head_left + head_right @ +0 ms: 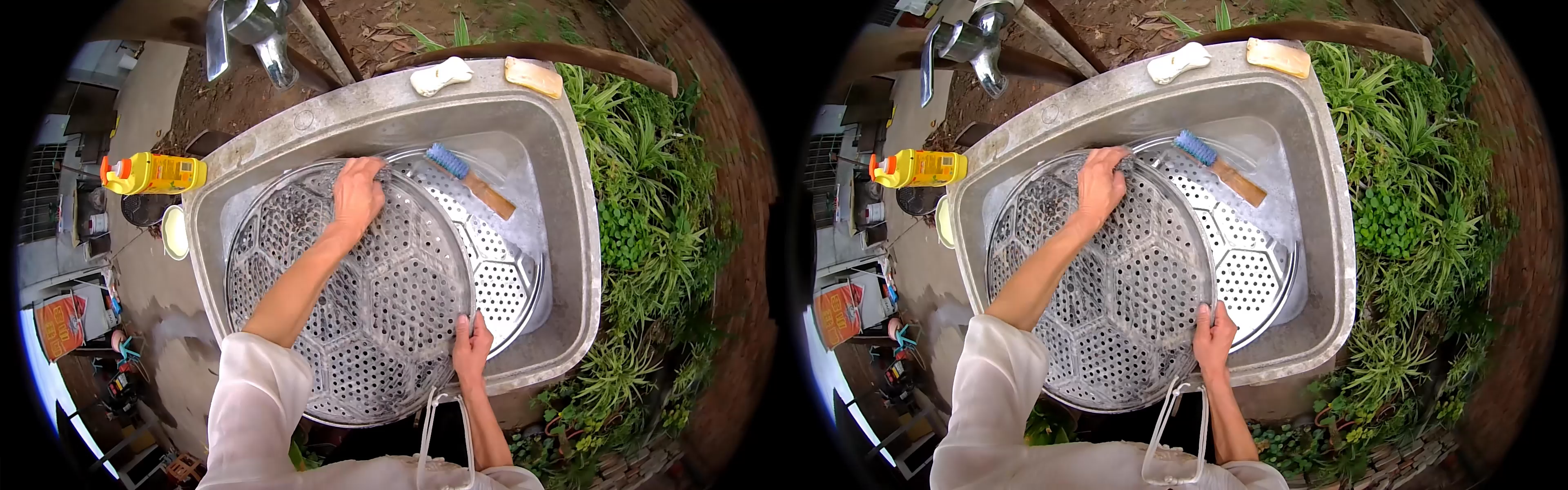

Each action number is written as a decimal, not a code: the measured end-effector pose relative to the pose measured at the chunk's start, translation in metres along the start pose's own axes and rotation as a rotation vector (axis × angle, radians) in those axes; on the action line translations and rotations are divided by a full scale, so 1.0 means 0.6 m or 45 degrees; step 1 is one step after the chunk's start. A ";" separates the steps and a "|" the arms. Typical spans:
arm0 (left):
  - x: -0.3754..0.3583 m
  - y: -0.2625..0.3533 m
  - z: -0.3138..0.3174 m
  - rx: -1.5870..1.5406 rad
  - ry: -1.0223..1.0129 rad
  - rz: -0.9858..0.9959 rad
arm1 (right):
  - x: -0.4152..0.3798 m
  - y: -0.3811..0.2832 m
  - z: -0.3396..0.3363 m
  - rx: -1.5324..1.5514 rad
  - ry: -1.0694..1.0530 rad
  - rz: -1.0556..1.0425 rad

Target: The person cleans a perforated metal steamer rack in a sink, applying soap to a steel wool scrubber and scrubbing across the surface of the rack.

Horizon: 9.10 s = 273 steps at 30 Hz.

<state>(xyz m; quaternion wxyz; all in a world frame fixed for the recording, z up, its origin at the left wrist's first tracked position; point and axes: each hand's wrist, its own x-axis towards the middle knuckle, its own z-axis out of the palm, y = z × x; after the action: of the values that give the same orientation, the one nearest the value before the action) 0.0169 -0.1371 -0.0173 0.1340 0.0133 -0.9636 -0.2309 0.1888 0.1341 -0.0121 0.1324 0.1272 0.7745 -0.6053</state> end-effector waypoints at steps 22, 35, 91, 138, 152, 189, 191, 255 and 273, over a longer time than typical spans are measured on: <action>-0.053 0.084 0.055 -0.232 -0.532 0.210 | -0.005 0.011 -0.011 -0.045 -0.025 0.121; -0.093 -0.066 -0.097 0.297 0.057 -0.252 | 0.008 0.023 -0.002 0.255 -0.031 0.140; -0.255 -0.050 -0.145 0.365 -0.518 -0.125 | 0.001 0.013 -0.008 0.017 -0.012 0.148; -0.152 0.163 -0.024 -0.114 -0.573 0.409 | 0.004 0.012 -0.004 -0.056 0.025 0.021; -0.061 0.031 -0.007 0.555 -0.322 -0.088 | 0.011 0.016 0.005 -0.061 0.064 0.007; -0.173 0.195 -0.036 0.105 -0.432 0.288 | 0.009 0.018 0.004 -0.082 0.072 -0.124; -0.185 0.187 -0.039 0.120 -0.487 0.310 | 0.013 0.020 0.009 -0.075 0.092 -0.140; -0.212 0.231 -0.038 -0.095 -0.628 0.370 | 0.010 0.015 0.012 -0.125 0.124 0.011; -0.114 0.108 -0.048 0.128 -0.451 -0.164 | 0.004 0.009 0.009 -0.089 0.070 -0.034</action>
<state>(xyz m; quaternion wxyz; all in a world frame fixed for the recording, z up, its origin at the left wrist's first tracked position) 0.0925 -0.0858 0.0192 -0.0536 0.0407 -0.9796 -0.1892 0.1890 0.1304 -0.0192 0.1072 0.1287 0.8001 -0.5760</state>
